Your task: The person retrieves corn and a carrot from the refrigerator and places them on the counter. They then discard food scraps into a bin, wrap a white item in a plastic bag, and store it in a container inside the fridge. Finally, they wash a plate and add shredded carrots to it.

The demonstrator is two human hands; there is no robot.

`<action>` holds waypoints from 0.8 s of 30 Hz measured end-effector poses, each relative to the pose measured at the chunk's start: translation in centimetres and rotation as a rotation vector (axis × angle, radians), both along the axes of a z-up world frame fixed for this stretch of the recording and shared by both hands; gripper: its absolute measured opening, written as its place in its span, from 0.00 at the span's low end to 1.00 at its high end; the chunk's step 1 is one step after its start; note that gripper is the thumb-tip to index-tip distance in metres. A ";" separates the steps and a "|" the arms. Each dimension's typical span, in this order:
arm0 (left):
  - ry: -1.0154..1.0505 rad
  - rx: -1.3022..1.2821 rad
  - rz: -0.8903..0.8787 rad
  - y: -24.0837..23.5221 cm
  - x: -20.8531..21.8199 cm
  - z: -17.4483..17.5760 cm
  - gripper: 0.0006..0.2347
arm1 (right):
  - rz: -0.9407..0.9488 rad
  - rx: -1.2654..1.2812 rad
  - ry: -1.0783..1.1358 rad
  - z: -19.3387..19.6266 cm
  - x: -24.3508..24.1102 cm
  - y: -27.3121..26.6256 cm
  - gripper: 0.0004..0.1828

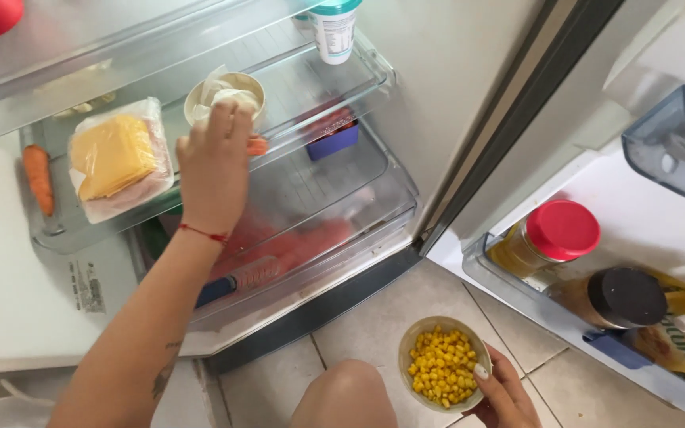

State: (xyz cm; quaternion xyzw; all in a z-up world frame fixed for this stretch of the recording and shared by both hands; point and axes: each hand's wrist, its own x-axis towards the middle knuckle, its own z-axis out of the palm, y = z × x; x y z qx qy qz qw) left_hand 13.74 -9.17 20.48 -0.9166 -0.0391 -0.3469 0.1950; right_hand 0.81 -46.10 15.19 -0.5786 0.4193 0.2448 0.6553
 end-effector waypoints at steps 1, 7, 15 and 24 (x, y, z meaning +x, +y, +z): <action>0.006 0.006 0.007 1.0 -0.4 -0.3 0.13 | 0.007 0.006 0.006 0.5 -0.2 0.6 0.25; 0.068 -0.051 -0.083 4.7 -2.3 -0.6 0.05 | 0.078 0.032 -0.018 -1.1 -0.9 1.2 0.25; 0.131 -0.340 -0.387 -1.7 -7.6 3.6 0.14 | 0.039 0.109 -0.168 -2.9 -0.2 0.9 0.29; 0.366 -0.293 -1.070 -14.4 -15.9 -5.3 0.06 | -0.001 0.342 -0.397 1.0 -0.5 3.7 0.29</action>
